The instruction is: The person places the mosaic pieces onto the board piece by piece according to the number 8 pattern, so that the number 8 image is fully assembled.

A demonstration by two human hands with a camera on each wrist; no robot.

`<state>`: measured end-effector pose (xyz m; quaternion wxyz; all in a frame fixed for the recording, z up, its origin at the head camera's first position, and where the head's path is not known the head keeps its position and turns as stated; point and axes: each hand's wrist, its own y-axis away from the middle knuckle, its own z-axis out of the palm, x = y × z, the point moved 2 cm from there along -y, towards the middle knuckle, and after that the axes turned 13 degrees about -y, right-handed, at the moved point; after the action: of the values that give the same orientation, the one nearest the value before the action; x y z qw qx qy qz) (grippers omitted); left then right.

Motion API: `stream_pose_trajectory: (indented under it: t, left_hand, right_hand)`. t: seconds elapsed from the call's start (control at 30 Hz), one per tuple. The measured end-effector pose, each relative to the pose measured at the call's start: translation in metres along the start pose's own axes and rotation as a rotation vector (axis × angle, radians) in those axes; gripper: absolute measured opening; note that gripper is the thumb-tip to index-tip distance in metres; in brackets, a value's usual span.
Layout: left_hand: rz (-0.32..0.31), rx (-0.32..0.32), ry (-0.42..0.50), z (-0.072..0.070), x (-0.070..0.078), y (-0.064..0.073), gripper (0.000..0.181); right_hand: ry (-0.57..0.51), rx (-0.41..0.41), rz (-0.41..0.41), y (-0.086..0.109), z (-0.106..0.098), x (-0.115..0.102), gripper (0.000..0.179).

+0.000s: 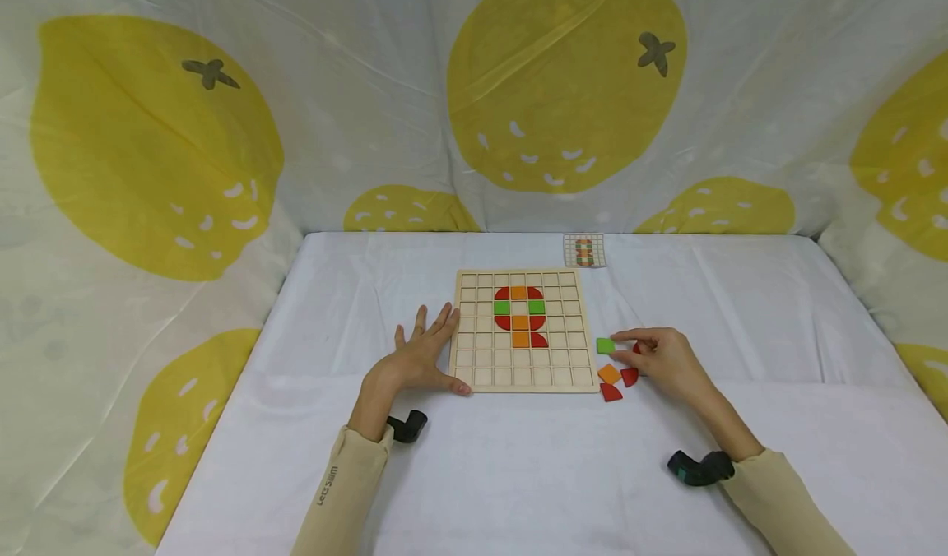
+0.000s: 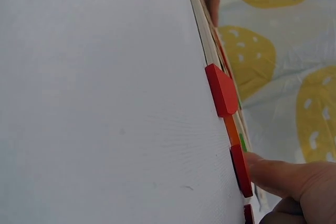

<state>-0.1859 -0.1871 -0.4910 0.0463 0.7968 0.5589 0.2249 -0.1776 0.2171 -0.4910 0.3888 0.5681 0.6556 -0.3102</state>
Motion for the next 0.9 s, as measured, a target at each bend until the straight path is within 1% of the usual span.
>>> stream_pose_trajectory:
  t: [0.03, 0.13, 0.23, 0.33, 0.43, 0.57, 0.77, 0.9]
  left_hand:
    - [0.0, 0.003, -0.008, 0.004, -0.004, -0.003, 0.148]
    - [-0.007, -0.001, -0.036, 0.009, -0.008, -0.008, 0.148]
    - [-0.012, -0.006, -0.053, 0.011, -0.009, -0.009, 0.147]
    - [-0.012, -0.003, -0.052, 0.011, -0.009, -0.009, 0.146]
    - [-0.012, -0.003, -0.046, 0.01, -0.008, -0.009, 0.146]
    - [-0.01, -0.001, -0.041, 0.01, -0.008, -0.008, 0.145]
    - [-0.005, 0.001, -0.025, 0.008, -0.007, -0.006, 0.144]
    - [-0.01, -0.005, -0.021, 0.007, -0.007, -0.006, 0.146]
  right_hand:
    - [-0.002, 0.006, -0.004, 0.0, 0.0, 0.0, 0.029]
    - [-0.017, 0.021, -0.009, 0.0, 0.0, -0.001, 0.029]
    - [-0.036, 0.03, -0.011, -0.001, 0.001, -0.004, 0.029]
    - [-0.064, 0.021, -0.016, -0.002, 0.005, -0.009, 0.028]
    - [-0.088, -0.009, -0.019, -0.004, 0.012, -0.016, 0.028]
    - [-0.113, -0.053, -0.021, -0.006, 0.026, -0.026, 0.028]
    - [-0.118, -0.103, -0.088, -0.008, 0.047, -0.038, 0.029]
    - [-0.113, -0.131, -0.095, -0.009, 0.058, -0.043, 0.028]
